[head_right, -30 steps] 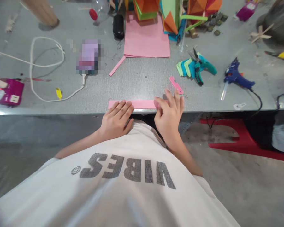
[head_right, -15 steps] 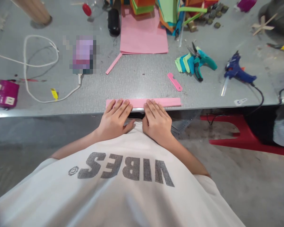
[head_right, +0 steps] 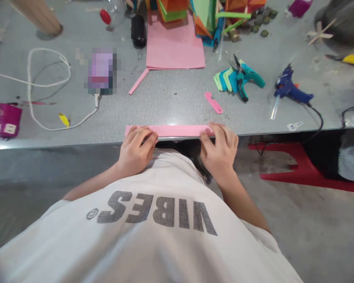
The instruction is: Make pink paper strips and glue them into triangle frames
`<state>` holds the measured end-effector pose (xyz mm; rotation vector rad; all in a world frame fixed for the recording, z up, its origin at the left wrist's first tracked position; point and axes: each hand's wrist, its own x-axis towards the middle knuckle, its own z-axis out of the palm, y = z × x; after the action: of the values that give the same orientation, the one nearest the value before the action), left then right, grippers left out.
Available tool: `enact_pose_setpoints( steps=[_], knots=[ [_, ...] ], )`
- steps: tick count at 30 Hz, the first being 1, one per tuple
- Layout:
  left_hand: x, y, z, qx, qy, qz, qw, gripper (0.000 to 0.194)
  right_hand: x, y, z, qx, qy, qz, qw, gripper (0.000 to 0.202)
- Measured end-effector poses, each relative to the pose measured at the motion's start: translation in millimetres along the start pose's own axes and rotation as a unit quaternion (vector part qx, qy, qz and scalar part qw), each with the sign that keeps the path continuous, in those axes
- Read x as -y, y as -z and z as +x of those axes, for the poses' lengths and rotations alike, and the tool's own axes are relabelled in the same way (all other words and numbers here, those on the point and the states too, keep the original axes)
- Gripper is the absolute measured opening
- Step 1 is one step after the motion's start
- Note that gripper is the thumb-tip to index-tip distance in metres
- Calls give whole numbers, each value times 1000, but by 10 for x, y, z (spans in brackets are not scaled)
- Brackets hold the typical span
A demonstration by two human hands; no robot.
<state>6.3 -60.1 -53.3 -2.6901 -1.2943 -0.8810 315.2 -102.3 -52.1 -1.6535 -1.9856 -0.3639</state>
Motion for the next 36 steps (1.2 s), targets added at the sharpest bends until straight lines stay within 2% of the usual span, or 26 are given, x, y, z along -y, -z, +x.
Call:
enact_pose_setpoints(
  steps=[4,8,15,22,26,31,36],
  knots=[
    [33,80,4,-29,8,28,999,26,189,-105,109,8,42,63,997,21],
    [66,194,69,-21,33,26,999,23,310,-165,211,12,43,79,996,23],
    [187,311,265,47,88,-90,991,17,412,-134,339,21,23,83,996,28],
    [244,371,436,124,92,-103,983,14,467,-158,430,78,-16,76,994,32],
    [280,374,488,129,128,-107,978,5,475,-168,510,101,-33,50,993,25],
    [287,354,469,118,71,-101,985,9,504,-120,586,131,-50,60,988,18],
    [87,359,272,66,1,38,997,26,553,-106,587,124,-51,82,988,13]
  ],
)
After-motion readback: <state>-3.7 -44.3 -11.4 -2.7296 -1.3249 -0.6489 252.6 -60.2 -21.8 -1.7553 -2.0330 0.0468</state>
